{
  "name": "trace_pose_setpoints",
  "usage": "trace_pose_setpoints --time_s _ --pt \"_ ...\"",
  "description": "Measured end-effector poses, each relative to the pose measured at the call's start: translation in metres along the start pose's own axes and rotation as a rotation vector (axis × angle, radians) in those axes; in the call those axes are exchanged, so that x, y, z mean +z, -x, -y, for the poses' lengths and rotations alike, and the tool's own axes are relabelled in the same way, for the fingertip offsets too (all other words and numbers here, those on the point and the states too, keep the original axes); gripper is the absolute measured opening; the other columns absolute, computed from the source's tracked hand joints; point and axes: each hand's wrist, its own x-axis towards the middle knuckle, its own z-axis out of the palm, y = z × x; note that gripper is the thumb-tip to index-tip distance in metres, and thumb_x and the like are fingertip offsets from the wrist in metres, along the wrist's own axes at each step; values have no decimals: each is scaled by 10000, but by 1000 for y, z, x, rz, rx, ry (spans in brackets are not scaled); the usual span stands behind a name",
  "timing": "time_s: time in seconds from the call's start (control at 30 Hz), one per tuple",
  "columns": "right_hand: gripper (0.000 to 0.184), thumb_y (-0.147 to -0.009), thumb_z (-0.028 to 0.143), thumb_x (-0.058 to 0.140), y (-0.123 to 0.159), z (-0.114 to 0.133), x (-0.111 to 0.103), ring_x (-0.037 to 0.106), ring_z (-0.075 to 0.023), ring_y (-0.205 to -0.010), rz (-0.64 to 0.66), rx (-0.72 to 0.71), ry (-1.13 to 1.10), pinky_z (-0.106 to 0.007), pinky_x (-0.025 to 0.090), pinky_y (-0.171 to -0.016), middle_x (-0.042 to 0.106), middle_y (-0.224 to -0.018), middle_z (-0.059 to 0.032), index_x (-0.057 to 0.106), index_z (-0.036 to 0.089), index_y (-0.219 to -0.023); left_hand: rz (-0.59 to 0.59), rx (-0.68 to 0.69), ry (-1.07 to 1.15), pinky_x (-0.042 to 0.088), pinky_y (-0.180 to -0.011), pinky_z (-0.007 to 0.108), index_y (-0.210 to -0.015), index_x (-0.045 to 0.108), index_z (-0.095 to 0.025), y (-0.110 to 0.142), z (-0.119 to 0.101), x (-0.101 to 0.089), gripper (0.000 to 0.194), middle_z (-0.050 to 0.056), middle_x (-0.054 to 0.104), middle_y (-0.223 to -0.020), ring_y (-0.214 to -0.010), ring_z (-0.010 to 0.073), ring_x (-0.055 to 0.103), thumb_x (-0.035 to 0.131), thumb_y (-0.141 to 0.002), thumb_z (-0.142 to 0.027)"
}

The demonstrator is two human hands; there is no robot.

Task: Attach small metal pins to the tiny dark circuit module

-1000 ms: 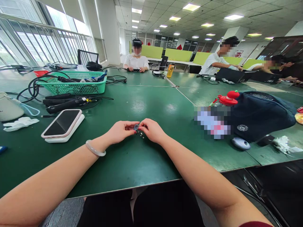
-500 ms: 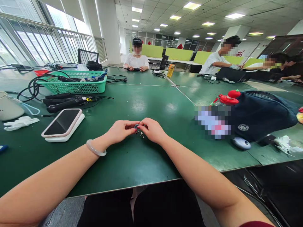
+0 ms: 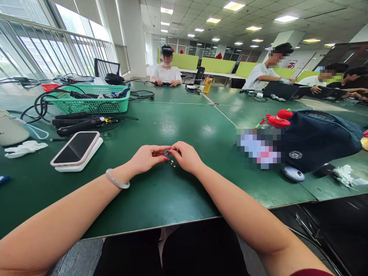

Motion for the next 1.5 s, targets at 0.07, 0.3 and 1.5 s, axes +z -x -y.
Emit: trace_pose_setpoints --time_s 0.07,0.3,1.5 --pt "176 -874 279 466 0 0 0 480 -107 -725 -5 -5 -5 -220 349 -656 546 -780 -5 569 181 -770 3 1 -2 471 -874 356 -1177 573 -189 0 0 0 512 40 687 -969 -906 206 621 632 -690 -335" --pt "179 -868 294 480 2 3 0 463 -89 -676 -19 -33 13 -207 340 -632 528 -778 7 563 180 -758 -28 42 -47 481 -761 310 -1187 549 -185 1 0 -1 518 -2 623 -738 -707 145 582 632 -688 -298" --pt "41 -765 188 613 -1 -20 3 514 -112 -738 297 41 163 -223 371 -667 557 -779 -9 628 188 -727 -56 -32 -241 428 -618 249 -1040 620 -187 -5 11 -9 378 -13 583 -655 -612 129 538 560 -701 -344"
